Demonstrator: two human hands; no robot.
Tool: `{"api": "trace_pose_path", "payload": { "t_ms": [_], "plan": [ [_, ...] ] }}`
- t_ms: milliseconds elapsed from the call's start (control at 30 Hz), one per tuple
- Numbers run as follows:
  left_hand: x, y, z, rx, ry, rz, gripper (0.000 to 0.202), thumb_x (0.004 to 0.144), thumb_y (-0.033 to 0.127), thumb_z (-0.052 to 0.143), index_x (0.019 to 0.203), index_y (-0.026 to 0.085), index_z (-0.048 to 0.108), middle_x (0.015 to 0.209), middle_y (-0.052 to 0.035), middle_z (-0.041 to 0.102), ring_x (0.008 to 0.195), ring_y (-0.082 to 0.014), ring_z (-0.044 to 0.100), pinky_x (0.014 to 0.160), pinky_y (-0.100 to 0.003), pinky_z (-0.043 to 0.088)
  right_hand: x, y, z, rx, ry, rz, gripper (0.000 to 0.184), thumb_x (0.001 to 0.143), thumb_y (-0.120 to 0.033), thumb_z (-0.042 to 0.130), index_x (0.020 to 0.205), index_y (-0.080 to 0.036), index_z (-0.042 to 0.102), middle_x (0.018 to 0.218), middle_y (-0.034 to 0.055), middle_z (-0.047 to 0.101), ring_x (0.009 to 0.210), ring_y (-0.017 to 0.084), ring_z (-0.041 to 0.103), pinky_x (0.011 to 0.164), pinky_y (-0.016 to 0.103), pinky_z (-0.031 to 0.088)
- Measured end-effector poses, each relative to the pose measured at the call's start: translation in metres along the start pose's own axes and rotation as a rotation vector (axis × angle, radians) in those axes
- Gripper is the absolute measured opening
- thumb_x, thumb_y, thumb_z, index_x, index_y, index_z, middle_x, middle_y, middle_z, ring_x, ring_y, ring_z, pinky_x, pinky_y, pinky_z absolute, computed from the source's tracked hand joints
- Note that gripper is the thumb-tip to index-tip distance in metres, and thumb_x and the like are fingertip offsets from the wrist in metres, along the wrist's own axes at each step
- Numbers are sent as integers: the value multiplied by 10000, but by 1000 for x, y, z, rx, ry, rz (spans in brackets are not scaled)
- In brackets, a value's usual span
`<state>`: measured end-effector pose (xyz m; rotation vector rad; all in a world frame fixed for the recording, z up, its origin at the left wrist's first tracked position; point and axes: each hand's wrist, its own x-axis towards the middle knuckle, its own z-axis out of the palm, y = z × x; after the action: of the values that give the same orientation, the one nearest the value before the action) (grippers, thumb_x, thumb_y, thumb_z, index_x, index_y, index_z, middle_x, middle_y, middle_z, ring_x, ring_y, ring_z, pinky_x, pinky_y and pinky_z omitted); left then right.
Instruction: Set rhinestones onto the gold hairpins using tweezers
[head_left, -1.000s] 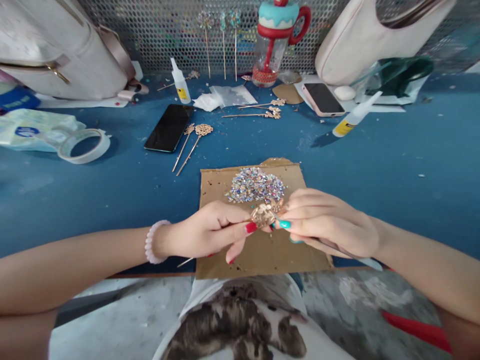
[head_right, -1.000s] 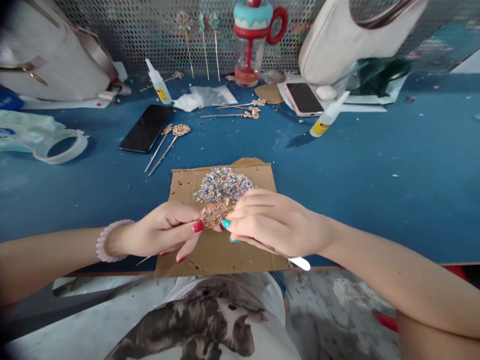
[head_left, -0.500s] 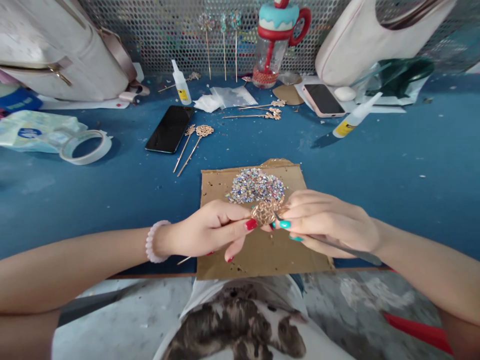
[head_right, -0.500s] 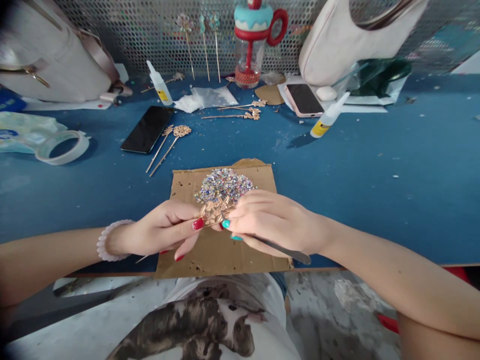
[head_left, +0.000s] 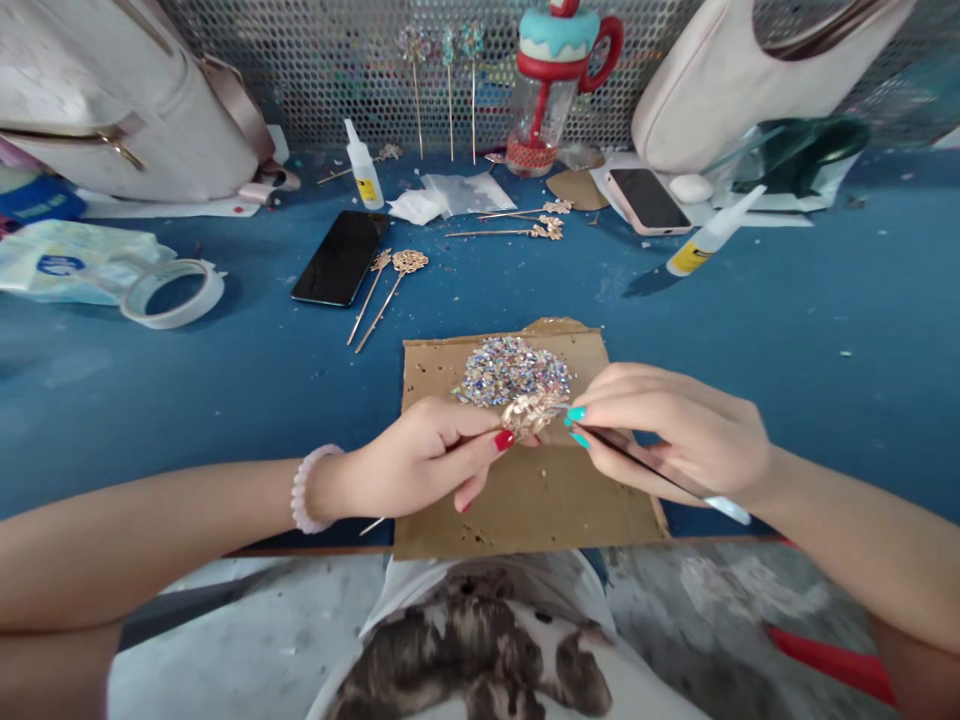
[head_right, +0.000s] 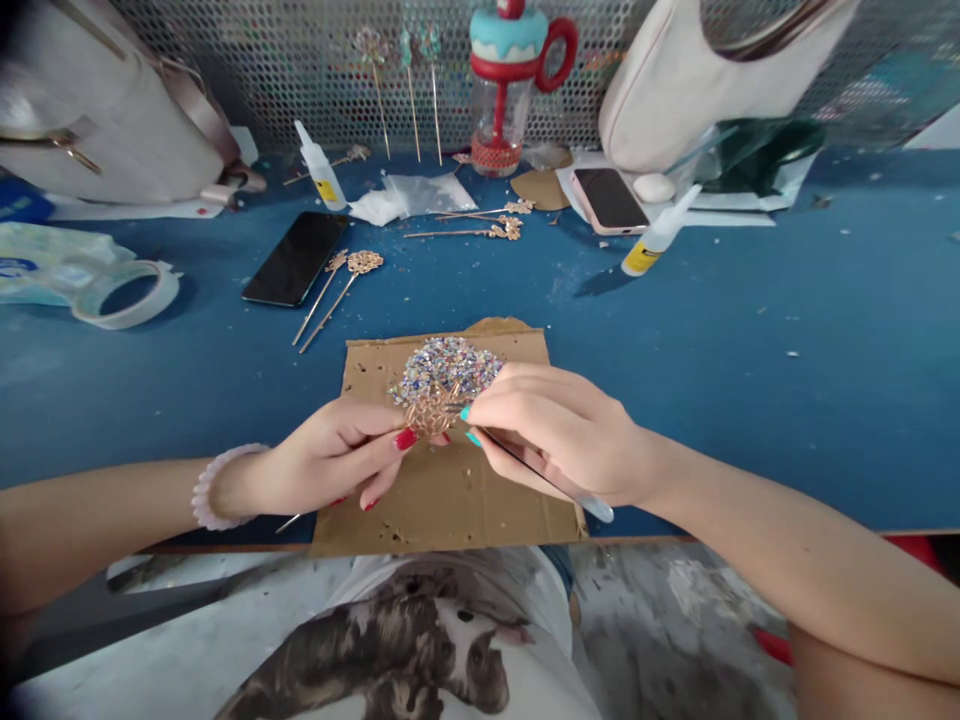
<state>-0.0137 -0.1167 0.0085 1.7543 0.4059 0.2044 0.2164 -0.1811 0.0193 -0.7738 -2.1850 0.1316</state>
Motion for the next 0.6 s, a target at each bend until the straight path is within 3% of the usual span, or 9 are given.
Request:
{"api": "trace_pose_path", "payload": {
  "t_ms": [200, 433, 500, 600],
  "plan": [
    [-2, -5, 3, 84, 35, -2, 359, 1007, 300, 345, 1139, 133, 634, 461, 56, 519, 414, -50, 444, 501, -139, 390, -4, 0, -2, -174, -37, -59, 238, 814, -32, 614, 1013, -152, 562, 787, 37, 616, 748, 146, 596, 694, 292, 554],
    [-3, -7, 4, 145, 66, -14, 344, 1010, 300, 336, 1094, 147, 632, 463, 62, 529, 405, -46, 410, 478, -140, 364, -4, 1, -2, -223, -81, -114, 221, 797, 2, 633, 972, -111, 560, 759, 40, 612, 754, 155, 572, 647, 297, 523],
    [-2, -7, 4, 160, 78, -12, 331, 1009, 292, 334, 1026, 143, 630, 462, 62, 532, 403, -43, 407, 471, -137, 357, -4, 1, -2, -235, -90, -108, 192, 817, -9, 619, 961, -121, 558, 726, 21, 601, 740, 147, 560, 647, 295, 515],
    [-2, -7, 5, 187, 93, 10, 368, 1003, 284, 343, 757, 137, 573, 458, 48, 541, 410, -36, 420, 481, -139, 363, -5, 0, -3, -233, -106, -101, 155, 844, -21, 594, 946, -132, 558, 696, 2, 583, 732, 140, 548, 670, 295, 513]
  ]
}}
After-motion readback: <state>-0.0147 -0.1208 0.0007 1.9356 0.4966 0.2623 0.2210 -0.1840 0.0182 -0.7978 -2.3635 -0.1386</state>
